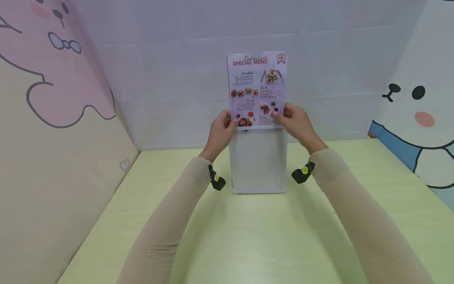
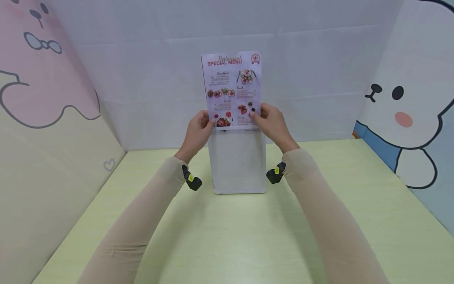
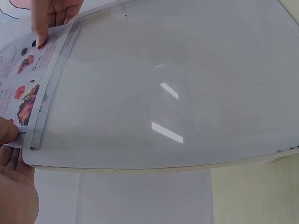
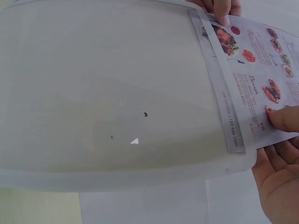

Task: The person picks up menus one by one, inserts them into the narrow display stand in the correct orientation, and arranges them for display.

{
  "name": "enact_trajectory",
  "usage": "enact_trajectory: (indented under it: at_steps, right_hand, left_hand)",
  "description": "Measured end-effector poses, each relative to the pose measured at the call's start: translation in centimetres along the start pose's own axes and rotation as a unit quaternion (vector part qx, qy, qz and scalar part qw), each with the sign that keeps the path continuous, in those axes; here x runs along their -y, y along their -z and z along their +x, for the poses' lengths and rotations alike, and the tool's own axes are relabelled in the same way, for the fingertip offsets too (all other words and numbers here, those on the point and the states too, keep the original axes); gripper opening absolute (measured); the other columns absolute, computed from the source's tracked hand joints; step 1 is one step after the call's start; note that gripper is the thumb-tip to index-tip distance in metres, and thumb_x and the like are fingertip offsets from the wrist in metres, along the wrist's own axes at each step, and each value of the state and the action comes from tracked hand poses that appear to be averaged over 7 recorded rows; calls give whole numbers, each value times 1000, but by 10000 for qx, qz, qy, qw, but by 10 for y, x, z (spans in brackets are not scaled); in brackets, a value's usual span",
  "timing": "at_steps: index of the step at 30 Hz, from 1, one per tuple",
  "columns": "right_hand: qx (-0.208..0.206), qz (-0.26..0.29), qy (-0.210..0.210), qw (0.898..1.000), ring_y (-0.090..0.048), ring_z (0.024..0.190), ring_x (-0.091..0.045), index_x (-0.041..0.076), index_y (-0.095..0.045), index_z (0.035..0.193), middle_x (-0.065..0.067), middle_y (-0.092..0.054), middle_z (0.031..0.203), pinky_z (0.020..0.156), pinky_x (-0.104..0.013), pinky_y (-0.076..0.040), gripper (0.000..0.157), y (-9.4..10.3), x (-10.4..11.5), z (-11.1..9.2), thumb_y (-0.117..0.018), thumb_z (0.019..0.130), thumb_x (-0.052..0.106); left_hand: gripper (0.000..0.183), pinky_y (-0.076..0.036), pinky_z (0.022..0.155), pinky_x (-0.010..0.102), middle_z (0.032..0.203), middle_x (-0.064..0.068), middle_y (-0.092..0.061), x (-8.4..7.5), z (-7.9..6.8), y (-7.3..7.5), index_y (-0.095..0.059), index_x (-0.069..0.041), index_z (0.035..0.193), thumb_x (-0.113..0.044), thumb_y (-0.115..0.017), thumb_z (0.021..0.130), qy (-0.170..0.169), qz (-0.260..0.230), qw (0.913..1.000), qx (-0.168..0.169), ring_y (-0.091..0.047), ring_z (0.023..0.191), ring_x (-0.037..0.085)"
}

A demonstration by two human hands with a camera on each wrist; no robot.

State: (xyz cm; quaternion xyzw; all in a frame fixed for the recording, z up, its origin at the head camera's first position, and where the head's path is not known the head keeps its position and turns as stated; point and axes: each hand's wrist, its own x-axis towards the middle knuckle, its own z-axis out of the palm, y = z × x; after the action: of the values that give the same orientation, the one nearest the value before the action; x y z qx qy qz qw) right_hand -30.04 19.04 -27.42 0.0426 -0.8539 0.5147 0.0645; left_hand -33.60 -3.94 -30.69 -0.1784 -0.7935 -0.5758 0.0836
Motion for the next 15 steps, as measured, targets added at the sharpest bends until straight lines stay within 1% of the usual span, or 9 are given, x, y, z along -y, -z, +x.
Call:
enact_trajectory:
  at_steps: [3, 6, 10, 13, 15]
  right_hand:
    - [11, 77, -51, 10000, -57, 118, -29, 1, -53, 131, -19, -59, 131, 102, -43, -41, 44, 3, 3, 1, -55, 98, 30]
    - [-67, 207, -130, 9997, -59, 112, -26, 2, -54, 130, -19, -61, 129, 98, -39, -42, 43, 2, 4, 2, -55, 98, 31]
    - [-173, 306, -154, 9993, -60, 105, -22, 2, -55, 129, -18, -62, 127, 93, -35, -43, 42, 0, 1, 5, -55, 98, 31]
    - [-192, 282, -137, 9993, -59, 103, -21, 3, -55, 128, -18, -63, 126, 91, -34, -43, 43, -2, 0, 5, -55, 98, 33]
    - [-180, 261, -119, 9994, -59, 102, -21, 3, -55, 128, -18, -63, 126, 91, -35, -43, 43, -2, 0, 4, -55, 98, 34]
  left_hand:
    - [17, -45, 77, 24, 106, 12, -68, 0, 0, -1, -58, -3, 111, -13, -53, 98, -32, 32, 10000, 0, -59, 91, 16]
    - [18, -45, 77, 25, 106, 12, -67, -1, -1, -2, -57, -3, 113, -13, -53, 99, -55, 60, 10000, 17, -60, 92, 17]
    - [20, -46, 75, 25, 107, 12, -67, -3, 0, -1, -57, -4, 115, -14, -52, 99, 128, -2, 9999, 60, -59, 91, 15]
    - [22, -45, 74, 25, 108, 13, -67, -6, 1, 0, -56, -4, 117, -14, -52, 98, 283, -161, 9995, 59, -58, 89, 16]
    - [23, -46, 76, 26, 111, 13, -67, -7, 1, 0, -55, -4, 119, -13, -52, 98, 310, -275, 9991, 30, -58, 90, 16]
